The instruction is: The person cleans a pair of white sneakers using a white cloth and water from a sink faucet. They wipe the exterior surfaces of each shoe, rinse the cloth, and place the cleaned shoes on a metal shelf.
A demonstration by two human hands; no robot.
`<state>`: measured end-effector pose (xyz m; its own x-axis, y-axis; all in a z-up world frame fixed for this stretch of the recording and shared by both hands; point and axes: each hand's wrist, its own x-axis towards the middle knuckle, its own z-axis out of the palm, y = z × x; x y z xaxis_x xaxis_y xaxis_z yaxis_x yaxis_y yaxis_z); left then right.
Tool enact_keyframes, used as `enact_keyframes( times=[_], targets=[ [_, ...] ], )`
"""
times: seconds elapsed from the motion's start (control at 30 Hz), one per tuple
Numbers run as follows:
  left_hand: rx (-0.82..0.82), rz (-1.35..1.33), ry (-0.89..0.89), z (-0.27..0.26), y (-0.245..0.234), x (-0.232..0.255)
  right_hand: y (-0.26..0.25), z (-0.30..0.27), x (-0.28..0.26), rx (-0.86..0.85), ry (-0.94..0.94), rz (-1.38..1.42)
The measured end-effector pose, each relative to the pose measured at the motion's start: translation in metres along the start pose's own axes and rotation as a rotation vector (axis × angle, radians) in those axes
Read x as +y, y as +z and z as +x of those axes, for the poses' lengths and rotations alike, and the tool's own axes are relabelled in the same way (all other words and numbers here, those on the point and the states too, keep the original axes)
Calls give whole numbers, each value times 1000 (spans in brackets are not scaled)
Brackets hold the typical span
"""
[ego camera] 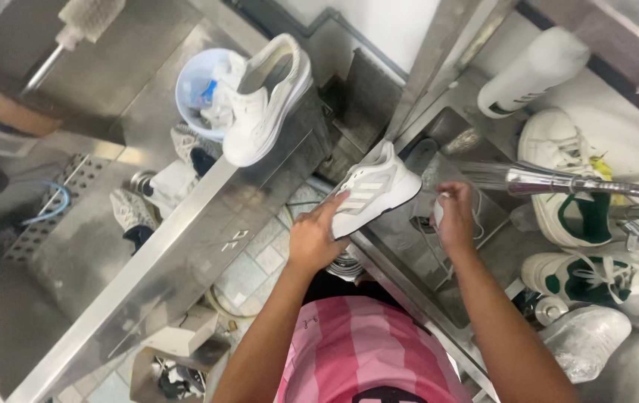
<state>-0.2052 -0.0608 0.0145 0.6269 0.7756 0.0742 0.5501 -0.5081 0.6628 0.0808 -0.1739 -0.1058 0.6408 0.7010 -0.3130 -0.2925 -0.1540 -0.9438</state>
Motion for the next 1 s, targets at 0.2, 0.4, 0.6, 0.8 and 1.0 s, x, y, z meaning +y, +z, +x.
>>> enact_keyframes(
  times=[0.2,0.4,0.6,0.8,1.0],
  targets=[
    [38,18,-86,-24,15,-23,52,-18,-41,-62,-712,-587],
    [-33,-30,-92,-28,10,-31,77,-7,-28,-1,-579,-685],
    [-144,-5,-192,-31,-2,-23,73,-21,-25,-12,-533,-849],
    [-115,-8,-238,-34,6,-20,111,-81,-41,-150,-805,-740],
    [-174,-7,-304,-32,12,-18,101,-57,-63,-185,-945,-803]
  ],
)
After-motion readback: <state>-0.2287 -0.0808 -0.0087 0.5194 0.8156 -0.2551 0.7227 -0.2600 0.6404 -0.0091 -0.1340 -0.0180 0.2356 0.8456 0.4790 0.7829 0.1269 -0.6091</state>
